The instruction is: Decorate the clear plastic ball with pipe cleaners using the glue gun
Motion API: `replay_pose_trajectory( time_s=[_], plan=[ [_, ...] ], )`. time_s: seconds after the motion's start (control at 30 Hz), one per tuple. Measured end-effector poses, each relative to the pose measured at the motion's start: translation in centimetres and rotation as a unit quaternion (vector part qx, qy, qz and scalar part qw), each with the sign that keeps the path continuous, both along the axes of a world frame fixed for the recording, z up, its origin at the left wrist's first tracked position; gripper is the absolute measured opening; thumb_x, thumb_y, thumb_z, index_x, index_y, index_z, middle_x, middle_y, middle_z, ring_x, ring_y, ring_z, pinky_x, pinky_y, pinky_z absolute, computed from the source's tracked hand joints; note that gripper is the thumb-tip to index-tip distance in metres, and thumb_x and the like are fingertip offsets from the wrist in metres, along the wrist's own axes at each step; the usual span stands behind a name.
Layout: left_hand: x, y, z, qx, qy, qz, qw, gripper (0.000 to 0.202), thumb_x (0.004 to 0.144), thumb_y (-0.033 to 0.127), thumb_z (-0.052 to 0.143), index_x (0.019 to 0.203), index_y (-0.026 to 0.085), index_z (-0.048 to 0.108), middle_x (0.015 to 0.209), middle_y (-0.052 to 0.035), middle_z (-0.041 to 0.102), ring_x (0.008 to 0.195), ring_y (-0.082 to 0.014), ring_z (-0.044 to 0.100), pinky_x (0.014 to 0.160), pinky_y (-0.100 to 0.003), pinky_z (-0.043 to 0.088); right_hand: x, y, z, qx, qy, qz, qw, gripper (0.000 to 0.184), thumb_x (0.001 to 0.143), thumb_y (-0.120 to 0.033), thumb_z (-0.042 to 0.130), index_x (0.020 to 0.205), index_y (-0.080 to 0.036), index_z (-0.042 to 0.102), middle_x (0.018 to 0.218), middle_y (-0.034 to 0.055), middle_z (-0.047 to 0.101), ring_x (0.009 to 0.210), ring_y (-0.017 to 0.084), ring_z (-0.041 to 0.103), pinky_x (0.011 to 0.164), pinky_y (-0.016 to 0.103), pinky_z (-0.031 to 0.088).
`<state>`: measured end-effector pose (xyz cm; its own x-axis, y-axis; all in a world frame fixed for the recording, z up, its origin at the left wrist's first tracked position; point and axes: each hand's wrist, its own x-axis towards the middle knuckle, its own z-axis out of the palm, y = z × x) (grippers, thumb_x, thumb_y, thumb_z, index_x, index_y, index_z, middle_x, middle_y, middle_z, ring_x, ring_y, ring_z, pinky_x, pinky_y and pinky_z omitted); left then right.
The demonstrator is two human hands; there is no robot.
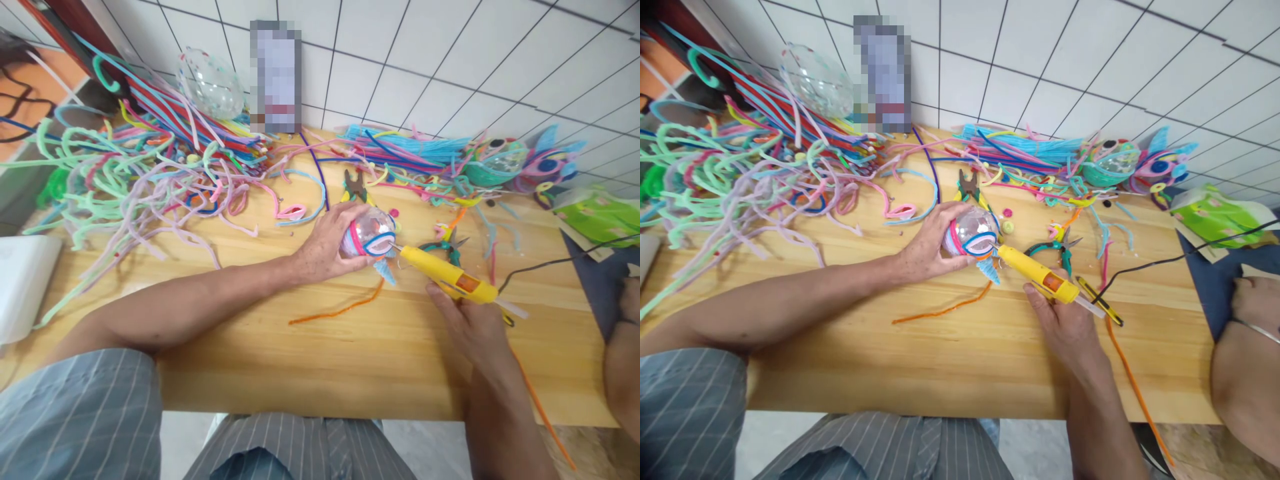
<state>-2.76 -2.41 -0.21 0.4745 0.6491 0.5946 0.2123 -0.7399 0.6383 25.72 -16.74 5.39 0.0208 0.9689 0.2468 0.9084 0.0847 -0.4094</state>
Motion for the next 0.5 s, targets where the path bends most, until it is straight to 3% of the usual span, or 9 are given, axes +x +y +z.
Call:
replay_pose_trajectory(
  time_s=[0.5],
  plan=[
    [-0.01, 0.04, -0.11, 0.0, 0.003, 0.0, 1.0, 0.088, 0.091, 0.061, 0.077, 0.16, 0.024, 0.038, 0.156, -0.021, 0.053, 0.148, -0.0366, 0.052, 0.124, -0.058, 0.045, -0.2, 0.14, 0.3, 0.02, -0.003, 0.014, 1.0, 0.033, 0.104, -0.055, 0.056, 0.094, -0.026, 0.069, 0.086, 0.0061, 0.074, 0.079, 0.028, 0.07, 0.075, 0.043, 0.056]
  ],
)
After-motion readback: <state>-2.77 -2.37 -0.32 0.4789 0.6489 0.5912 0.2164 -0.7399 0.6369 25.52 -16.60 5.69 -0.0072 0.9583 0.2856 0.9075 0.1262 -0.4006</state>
